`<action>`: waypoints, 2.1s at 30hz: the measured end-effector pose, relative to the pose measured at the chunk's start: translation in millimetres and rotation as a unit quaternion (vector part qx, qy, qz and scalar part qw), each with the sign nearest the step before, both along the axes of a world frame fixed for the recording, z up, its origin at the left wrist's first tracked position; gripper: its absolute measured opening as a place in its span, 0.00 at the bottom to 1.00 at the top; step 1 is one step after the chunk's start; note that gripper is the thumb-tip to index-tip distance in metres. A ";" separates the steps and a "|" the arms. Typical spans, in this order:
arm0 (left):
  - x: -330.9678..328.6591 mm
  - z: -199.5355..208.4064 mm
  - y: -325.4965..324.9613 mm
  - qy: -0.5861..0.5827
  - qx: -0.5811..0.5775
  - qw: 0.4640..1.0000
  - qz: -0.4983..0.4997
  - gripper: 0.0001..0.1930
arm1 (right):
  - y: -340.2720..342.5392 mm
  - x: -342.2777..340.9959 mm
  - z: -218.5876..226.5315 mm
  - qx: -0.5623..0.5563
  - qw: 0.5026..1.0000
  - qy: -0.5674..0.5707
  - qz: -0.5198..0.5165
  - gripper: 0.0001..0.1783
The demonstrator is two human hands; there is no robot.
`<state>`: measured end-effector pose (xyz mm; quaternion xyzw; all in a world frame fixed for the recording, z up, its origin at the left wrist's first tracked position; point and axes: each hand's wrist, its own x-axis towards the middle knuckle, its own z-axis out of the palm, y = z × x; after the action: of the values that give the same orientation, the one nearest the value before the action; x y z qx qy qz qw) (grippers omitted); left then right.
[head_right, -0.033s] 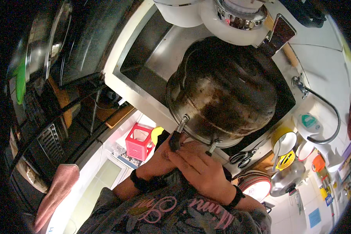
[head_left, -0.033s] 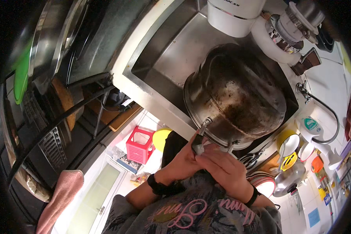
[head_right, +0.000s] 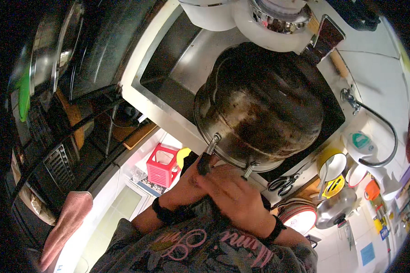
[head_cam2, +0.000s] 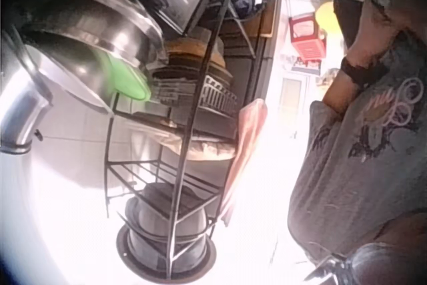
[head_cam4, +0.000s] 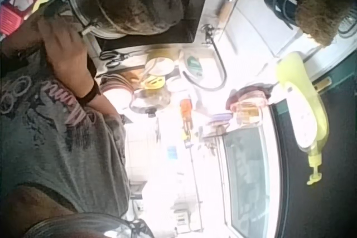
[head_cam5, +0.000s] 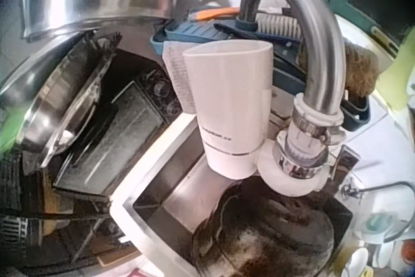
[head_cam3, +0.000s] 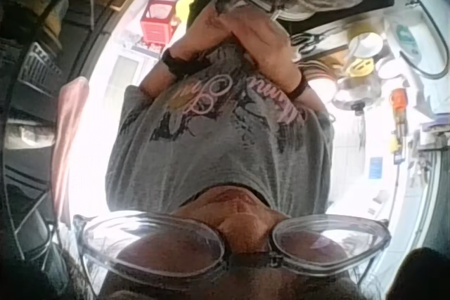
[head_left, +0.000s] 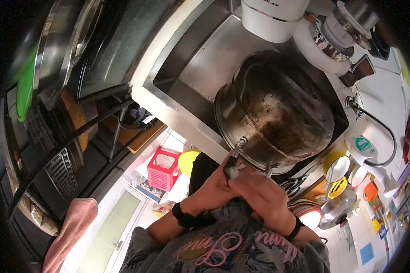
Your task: Tightening a screw on a pot handle using a screwdriver in a kitchen sink.
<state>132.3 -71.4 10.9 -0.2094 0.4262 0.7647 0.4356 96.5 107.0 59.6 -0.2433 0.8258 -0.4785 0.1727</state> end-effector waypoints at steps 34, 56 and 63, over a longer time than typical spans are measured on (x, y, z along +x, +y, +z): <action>-20.5 10.6 21.2 -0.038 0.082 0.994 0.063 0.43 | 50.1 20.1 40.9 0.114 0.986 -0.077 -0.095 0.21; -12.7 7.8 24.3 -0.061 0.043 0.992 0.099 0.45 | 58.9 48.3 11.2 0.124 0.947 -0.075 -0.287 0.17; -23.3 15.1 21.7 -0.053 0.040 0.992 0.104 0.38 | 53.4 53.1 1.8 0.103 0.971 -0.055 -0.208 0.19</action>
<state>109.0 -49.7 26.1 -0.2754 0.3470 0.8103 0.3837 149.6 160.4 61.4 -0.0206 0.8925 -0.4286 0.1393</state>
